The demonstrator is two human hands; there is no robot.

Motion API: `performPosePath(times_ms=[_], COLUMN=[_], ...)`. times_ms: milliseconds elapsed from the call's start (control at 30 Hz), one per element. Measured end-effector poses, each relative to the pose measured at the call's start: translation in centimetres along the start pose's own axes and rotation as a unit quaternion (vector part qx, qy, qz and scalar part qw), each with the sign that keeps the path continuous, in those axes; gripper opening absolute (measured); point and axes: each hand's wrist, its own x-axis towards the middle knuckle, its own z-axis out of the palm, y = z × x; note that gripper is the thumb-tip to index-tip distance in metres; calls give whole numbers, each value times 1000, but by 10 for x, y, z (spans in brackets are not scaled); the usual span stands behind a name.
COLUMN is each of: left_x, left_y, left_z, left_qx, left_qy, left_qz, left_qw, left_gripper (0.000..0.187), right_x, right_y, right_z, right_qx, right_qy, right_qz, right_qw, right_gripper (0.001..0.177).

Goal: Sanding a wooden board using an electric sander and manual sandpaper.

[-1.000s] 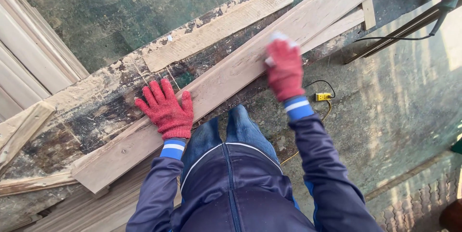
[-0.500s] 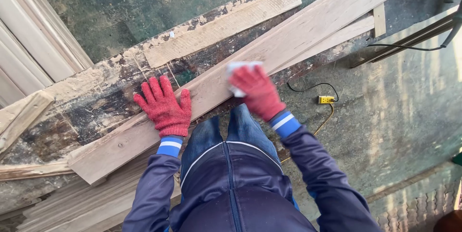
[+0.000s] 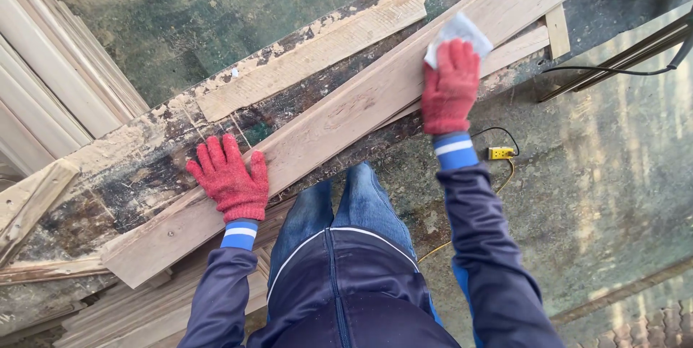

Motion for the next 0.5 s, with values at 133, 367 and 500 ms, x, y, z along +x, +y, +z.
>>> performPosePath(times_ms=[133, 367, 500], left_x=[-1, -4, -5], left_y=[-1, -3, -1], left_z=[5, 7, 8], left_qx=[-12, -8, -8], left_qy=[20, 36, 47], left_qz=[14, 26, 22], left_qw=[1000, 999, 999], left_gripper=[70, 67, 66], right_x=[-85, -130, -60], right_y=[-93, -119, 3], right_z=[-14, 13, 26], right_qx=[42, 180, 10], right_qy=[-17, -161, -210], right_qz=[-125, -364, -274], right_qw=[991, 899, 938], right_gripper=[41, 59, 61])
